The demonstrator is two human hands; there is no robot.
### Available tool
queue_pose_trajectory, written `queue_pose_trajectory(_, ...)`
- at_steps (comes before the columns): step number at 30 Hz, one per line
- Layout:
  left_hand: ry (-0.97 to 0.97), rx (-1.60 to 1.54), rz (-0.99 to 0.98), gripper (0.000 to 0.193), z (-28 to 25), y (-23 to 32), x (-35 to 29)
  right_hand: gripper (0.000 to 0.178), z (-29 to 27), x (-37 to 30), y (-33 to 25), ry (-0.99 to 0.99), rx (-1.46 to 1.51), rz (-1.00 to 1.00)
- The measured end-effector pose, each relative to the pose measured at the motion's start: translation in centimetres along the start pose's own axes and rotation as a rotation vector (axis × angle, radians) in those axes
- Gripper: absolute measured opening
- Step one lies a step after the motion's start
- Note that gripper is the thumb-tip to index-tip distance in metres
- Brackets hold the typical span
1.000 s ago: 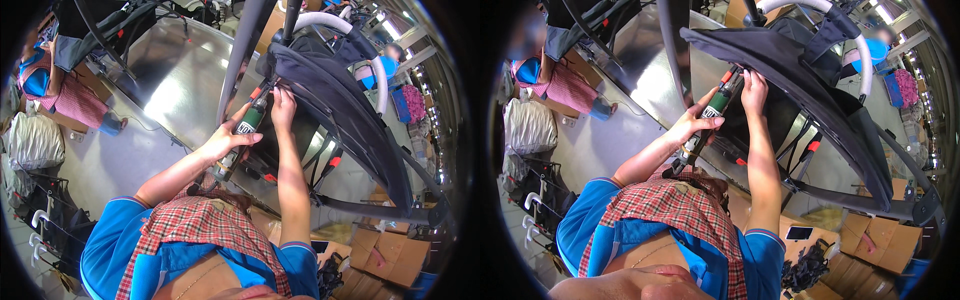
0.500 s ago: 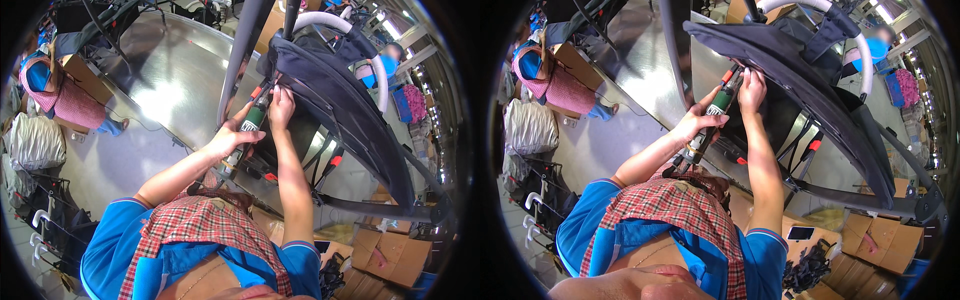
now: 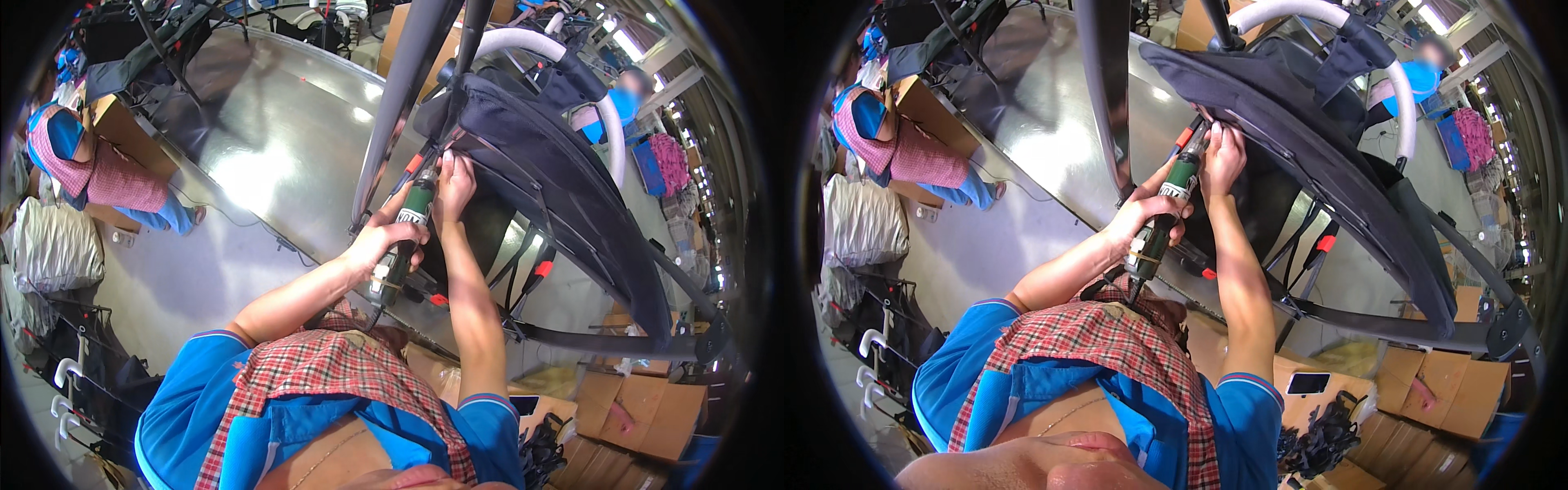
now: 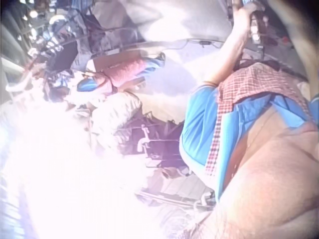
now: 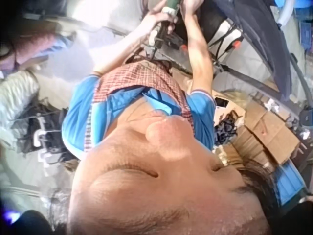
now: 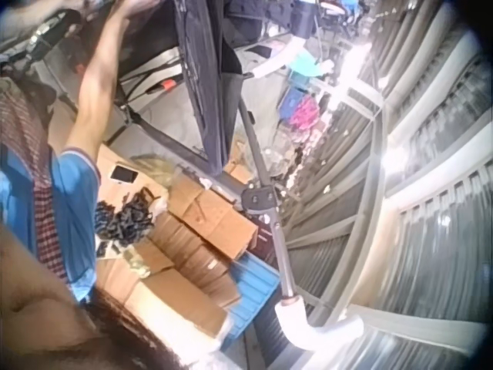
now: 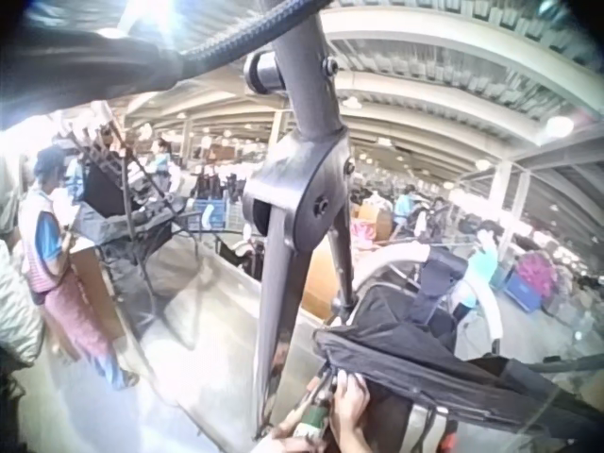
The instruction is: The person assembles a stroller by attaching black plastic components to the frame using a cordless drill. They pick up parts from a table, position them on the stroller, and secure them with screws. The process is repeated for multiple attachment points on the stroller frame.
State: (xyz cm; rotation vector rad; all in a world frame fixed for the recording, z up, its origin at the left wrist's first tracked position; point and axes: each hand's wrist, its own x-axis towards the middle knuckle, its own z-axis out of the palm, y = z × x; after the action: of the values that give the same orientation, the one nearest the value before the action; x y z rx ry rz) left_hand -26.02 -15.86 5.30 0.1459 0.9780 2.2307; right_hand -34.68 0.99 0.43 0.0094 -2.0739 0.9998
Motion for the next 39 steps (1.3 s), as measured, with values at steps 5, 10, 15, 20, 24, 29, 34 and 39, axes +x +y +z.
queue_pose_trajectory(5, -0.106, -0.093, 0.011, 0.089, -1.2, -0.3, 0.6, 0.029, -0.1, 0.3, -0.9, 0.029, 0.040, 0.035)
queue_pose_trajectory(10, -0.189, -0.028, -0.119, 0.089, -1.8, -0.2, -0.3, 0.024, -5.0, -1.0, -1.1, -0.117, -0.171, 0.090)
queue_pose_trajectory(15, -0.592, -0.010, -0.468, 0.108, -2.7, 1.1, -2.9, 0.010, -14.4, -7.1, -6.9, 0.187, -0.136, 0.110)
queue_pose_trajectory(20, -0.789, 0.243, -0.825, 0.105, 0.4, -6.0, -4.0, 0.011, -27.4, -22.1, -6.7, 0.238, -0.603, 0.343)
queue_pose_trajectory(24, -0.810, 0.298, -0.913, 0.102, 3.8, -10.2, -5.6, 0.011, -37.5, -36.0, -3.7, 0.233, -0.713, 0.754)
queue_pose_trajectory(29, -0.803, 0.383, -0.980, 0.103, 7.2, -14.9, -7.2, 0.012, -41.3, -44.0, -2.7, 0.165, -0.671, 0.929)
queue_pose_trajectory(34, -0.772, 0.453, -0.944, 0.104, 9.2, -18.2, -8.8, 0.008, -42.1, -45.3, -0.1, 0.120, -0.610, 0.805)
queue_pose_trajectory(39, -0.782, 0.473, -0.934, 0.107, 11.0, -17.6, -9.7, 0.014, -40.7, -38.6, -1.5, 0.306, 0.163, 0.910)
